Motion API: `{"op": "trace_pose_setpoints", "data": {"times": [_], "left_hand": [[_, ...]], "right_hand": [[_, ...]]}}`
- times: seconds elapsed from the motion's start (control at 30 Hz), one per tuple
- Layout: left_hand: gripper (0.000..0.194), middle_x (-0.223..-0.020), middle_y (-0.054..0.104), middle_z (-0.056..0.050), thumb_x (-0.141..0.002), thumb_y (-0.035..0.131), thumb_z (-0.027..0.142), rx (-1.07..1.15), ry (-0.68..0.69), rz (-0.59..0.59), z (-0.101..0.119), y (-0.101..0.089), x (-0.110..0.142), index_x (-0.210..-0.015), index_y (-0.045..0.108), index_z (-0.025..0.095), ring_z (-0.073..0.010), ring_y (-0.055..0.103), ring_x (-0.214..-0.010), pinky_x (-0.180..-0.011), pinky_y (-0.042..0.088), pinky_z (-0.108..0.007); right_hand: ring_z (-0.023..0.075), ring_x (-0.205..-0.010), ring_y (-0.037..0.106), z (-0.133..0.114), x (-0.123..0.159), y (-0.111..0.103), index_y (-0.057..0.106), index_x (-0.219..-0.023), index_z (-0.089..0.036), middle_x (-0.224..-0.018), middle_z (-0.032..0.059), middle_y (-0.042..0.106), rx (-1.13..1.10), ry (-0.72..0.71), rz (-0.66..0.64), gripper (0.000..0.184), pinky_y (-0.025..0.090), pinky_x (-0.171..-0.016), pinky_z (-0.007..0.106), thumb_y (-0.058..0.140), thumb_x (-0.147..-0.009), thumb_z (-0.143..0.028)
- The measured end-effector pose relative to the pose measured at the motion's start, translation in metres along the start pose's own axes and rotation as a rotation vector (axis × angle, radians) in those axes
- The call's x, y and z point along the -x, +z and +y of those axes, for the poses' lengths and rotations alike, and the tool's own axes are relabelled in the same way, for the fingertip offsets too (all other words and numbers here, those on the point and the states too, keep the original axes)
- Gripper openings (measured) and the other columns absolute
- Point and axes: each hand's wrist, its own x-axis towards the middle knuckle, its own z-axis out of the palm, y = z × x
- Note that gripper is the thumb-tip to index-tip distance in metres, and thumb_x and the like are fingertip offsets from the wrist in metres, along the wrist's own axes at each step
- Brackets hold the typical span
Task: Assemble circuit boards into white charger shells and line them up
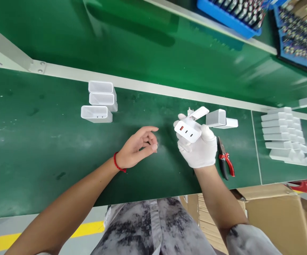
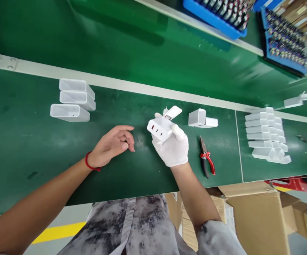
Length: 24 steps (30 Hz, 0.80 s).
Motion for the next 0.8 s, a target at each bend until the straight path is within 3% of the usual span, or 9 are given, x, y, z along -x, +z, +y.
{"op": "trace_pose_setpoints", "data": {"times": [0.23,0.43,0.7,0.8], "left_hand": [[0.037,-0.090,0.061,-0.002,-0.093,0.065,0.033,-0.060,-0.032,0.015,0.002,0.001,0.001,-0.125,0.052,0.021,-0.0127,0.064,-0.077,-0.074,0.058,-0.027],[0.034,-0.089,0.060,-0.002,-0.091,0.063,0.031,-0.134,-0.039,0.028,0.005,0.003,0.001,-0.122,0.052,0.020,-0.0123,0.062,-0.077,-0.070,0.057,-0.025],[0.035,-0.086,0.060,-0.001,-0.089,0.064,0.030,-0.197,-0.027,0.046,0.005,0.004,0.001,-0.120,0.052,0.020,-0.0122,0.061,-0.073,-0.066,0.056,-0.024],[0.036,-0.087,0.060,-0.001,-0.088,0.064,0.030,-0.193,-0.021,0.042,0.004,0.003,0.001,-0.120,0.052,0.020,-0.0123,0.062,-0.071,-0.066,0.056,-0.026]], "right_hand": [[0.0120,-0.056,0.025,-0.003,-0.009,0.008,0.066,-0.114,-0.029,-0.110,0.0078,0.062,-0.184,0.028,-0.073,0.048,0.019,-0.040,0.025,0.043,-0.088,-0.061],[0.0115,-0.055,0.023,-0.007,-0.020,0.013,0.065,-0.119,-0.029,-0.116,0.0091,0.062,-0.103,0.036,-0.118,0.052,0.017,-0.039,0.025,0.040,-0.089,-0.064],[0.0103,-0.052,0.025,-0.006,-0.031,0.018,0.067,-0.117,-0.029,-0.112,0.0089,0.064,-0.120,0.084,-0.136,0.051,0.015,-0.036,0.023,0.038,-0.090,-0.061],[0.0114,-0.055,0.038,-0.005,-0.031,0.018,0.067,-0.117,-0.029,-0.113,0.0083,0.065,-0.064,0.057,-0.115,0.050,0.025,-0.036,0.022,0.040,-0.090,-0.062]]}}
